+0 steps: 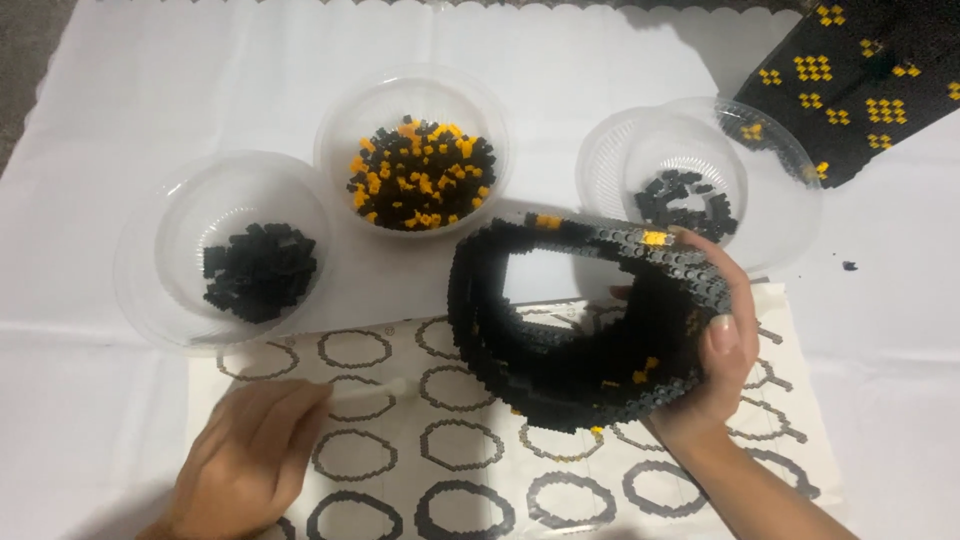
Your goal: Assembling a 3D structure using small interlocking plastic pieces of different colors.
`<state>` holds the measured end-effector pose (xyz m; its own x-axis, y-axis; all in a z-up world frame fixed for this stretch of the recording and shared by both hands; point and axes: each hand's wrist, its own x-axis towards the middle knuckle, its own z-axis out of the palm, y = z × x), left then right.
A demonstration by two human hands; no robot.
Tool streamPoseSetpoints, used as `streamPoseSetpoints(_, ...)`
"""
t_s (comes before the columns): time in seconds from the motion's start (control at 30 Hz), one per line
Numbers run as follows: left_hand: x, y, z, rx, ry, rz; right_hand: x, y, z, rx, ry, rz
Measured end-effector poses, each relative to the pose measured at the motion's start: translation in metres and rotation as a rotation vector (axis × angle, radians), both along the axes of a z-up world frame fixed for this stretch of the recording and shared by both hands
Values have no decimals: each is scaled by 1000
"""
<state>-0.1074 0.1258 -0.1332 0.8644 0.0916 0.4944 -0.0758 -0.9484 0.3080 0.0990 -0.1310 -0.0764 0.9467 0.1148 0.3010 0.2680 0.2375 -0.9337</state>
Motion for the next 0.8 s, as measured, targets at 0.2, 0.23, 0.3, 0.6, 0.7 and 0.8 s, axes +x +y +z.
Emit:
streamPoseSetpoints(0.2, 3, 2, 6, 8, 46, -92, 1, 0, -1, 36, -9, 3)
streamPoseSetpoints(0.23, 3, 2, 6, 3, 57, -87, 1, 0, -1, 25, -17, 2)
streamPoseSetpoints(0.3, 5, 3, 7, -3, 70, -81, 1, -1, -1, 13, -22, 3)
streamPoseSetpoints(0.6, 34, -40, 48, -135, -34, 9, 3, -2, -2, -72, -107, 27)
streamPoseSetpoints(0.7, 77, -66, 79, -710, 107, 129, 2, -3, -3, -111, -124, 38)
streamPoseSetpoints(0.8, 118, -77, 85, -999, -104, -69, 0, -3, -3, -152, -160, 26)
